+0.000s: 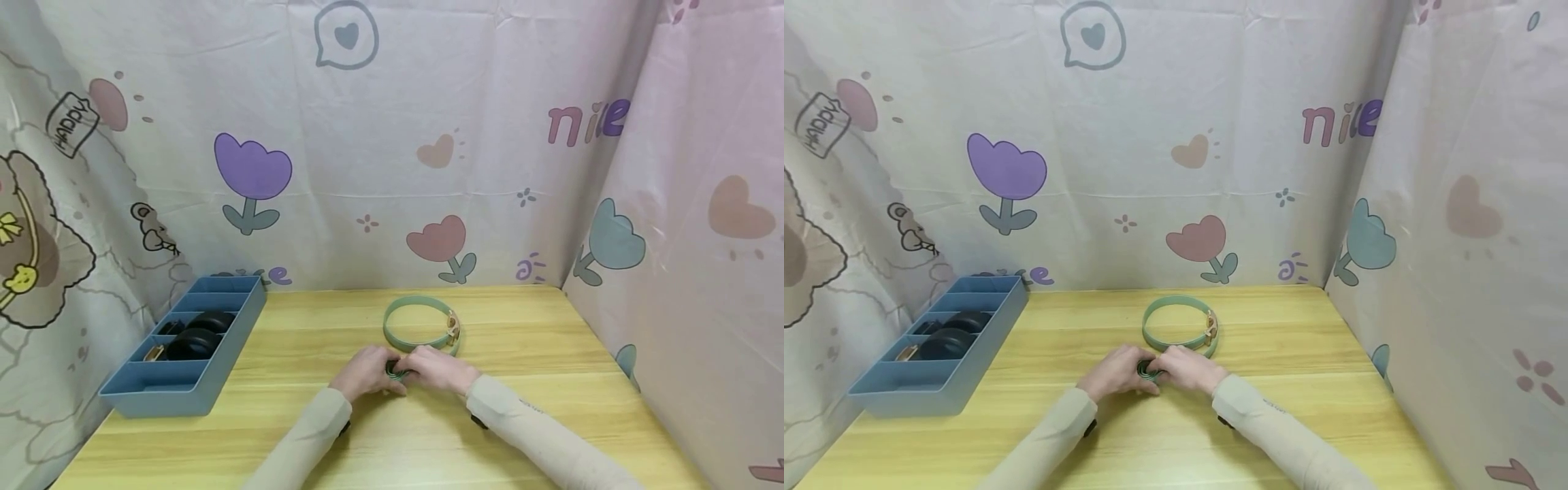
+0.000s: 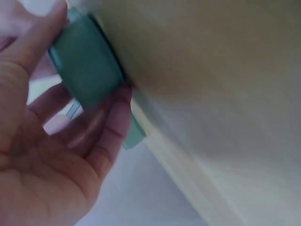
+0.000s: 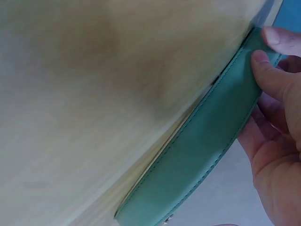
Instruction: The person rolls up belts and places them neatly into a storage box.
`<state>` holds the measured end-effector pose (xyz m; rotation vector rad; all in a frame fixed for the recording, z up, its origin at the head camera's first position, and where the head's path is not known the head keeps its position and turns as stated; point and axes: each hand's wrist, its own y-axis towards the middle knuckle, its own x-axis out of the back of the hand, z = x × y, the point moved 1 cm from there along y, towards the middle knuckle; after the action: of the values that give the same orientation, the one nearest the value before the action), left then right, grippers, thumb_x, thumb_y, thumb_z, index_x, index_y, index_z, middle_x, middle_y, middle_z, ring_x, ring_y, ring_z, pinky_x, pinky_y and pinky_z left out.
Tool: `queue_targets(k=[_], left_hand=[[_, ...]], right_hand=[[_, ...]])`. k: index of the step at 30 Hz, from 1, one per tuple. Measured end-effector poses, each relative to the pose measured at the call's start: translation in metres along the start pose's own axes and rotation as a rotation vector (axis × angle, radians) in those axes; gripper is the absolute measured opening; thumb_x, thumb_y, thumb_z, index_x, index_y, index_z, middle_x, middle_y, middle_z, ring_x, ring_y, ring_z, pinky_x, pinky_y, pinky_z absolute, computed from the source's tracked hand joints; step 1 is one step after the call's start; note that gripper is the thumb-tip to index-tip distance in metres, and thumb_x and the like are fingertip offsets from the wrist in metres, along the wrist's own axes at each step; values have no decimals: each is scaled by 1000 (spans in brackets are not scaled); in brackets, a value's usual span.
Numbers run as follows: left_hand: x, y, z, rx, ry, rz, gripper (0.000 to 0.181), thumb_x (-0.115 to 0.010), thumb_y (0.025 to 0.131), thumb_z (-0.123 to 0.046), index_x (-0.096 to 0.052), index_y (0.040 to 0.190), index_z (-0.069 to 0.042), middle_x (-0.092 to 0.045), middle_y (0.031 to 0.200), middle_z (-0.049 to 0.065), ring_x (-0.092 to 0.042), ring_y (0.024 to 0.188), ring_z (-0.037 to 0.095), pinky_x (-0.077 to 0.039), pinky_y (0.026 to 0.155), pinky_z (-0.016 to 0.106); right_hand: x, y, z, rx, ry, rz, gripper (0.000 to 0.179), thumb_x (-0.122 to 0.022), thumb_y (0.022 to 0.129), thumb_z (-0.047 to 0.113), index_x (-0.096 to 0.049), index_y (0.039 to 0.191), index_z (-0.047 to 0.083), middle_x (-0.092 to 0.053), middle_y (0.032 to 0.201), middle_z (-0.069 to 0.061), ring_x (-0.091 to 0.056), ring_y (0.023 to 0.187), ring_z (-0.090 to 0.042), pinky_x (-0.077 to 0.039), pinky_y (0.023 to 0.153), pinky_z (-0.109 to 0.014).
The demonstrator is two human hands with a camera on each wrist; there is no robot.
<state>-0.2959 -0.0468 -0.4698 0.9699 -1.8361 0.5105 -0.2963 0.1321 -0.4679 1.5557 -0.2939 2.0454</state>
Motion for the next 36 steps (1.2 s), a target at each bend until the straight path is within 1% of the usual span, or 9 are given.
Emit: queue_targets(k=[3,9,13,17,21,25,28,31,36], left_hand=[[-3,1,-1,9,8,-27,27,-87,71,-36,-67,83,-23,-62,76,-13,-51,63,3,-43,63,21],[3,4,-6,11,60,-18,26,-89,70,-24,-66,83,-21,-63,77,-10,-51,66,5,-43,62,23],[7,3,-4,4,92,7,39,-89,70,-24,-66,100,-18,-65,88,-7,-54,75,7,-45,69,26],[8,1,-1,-6,67,46,45,-87,73,-20,-63,111,-18,-65,96,-8,-55,81,7,-46,74,26],[4,-1,-1,5,38,48,33,-88,73,-23,-64,96,-21,-62,88,-12,-53,76,5,-45,69,23],[-1,-1,-7,33,73,-17,32,-88,69,-35,-63,83,-21,-57,75,-14,-47,65,4,-41,60,21],[-3,0,-10,49,113,-56,33,-88,68,-36,-62,75,-18,-52,66,-12,-43,59,4,-39,54,21],[-3,2,-10,47,143,-58,28,-88,71,-32,-65,79,-18,-56,69,-12,-45,61,4,-40,57,21],[-2,2,-8,42,140,7,28,-87,73,-24,-68,94,-21,-63,84,-12,-52,73,4,-44,68,23]], right_hand=[[-1,0,-1,0,-10,-1,16,-64,93,20,-74,106,17,-73,96,8,-64,76,-1,-44,69,-7],[3,0,-6,40,-11,5,14,-66,93,14,-71,105,18,-70,94,7,-61,76,-7,-45,71,-10],[4,-1,-8,35,-26,2,20,-68,92,15,-69,113,16,-70,100,7,-61,84,-4,-48,78,-15],[2,0,-7,10,-37,-6,16,-69,91,18,-70,107,17,-69,95,8,-60,81,-2,-48,76,-16],[0,2,-4,-23,-40,-12,12,-71,89,21,-71,100,17,-69,92,9,-60,78,-3,-47,74,-15],[-1,2,-5,-18,-49,-24,13,-71,88,24,-72,100,20,-70,96,11,-61,81,-2,-48,76,-16],[-1,2,-8,9,-44,-23,12,-70,89,22,-71,102,20,-70,95,10,-62,80,-5,-48,76,-16],[0,-1,-11,0,-45,-19,19,-71,89,16,-70,108,19,-71,99,8,-63,85,-6,-49,79,-17],[0,-6,-12,-29,-61,-36,28,-74,86,14,-70,114,18,-72,107,7,-65,92,-4,-51,82,-19]])
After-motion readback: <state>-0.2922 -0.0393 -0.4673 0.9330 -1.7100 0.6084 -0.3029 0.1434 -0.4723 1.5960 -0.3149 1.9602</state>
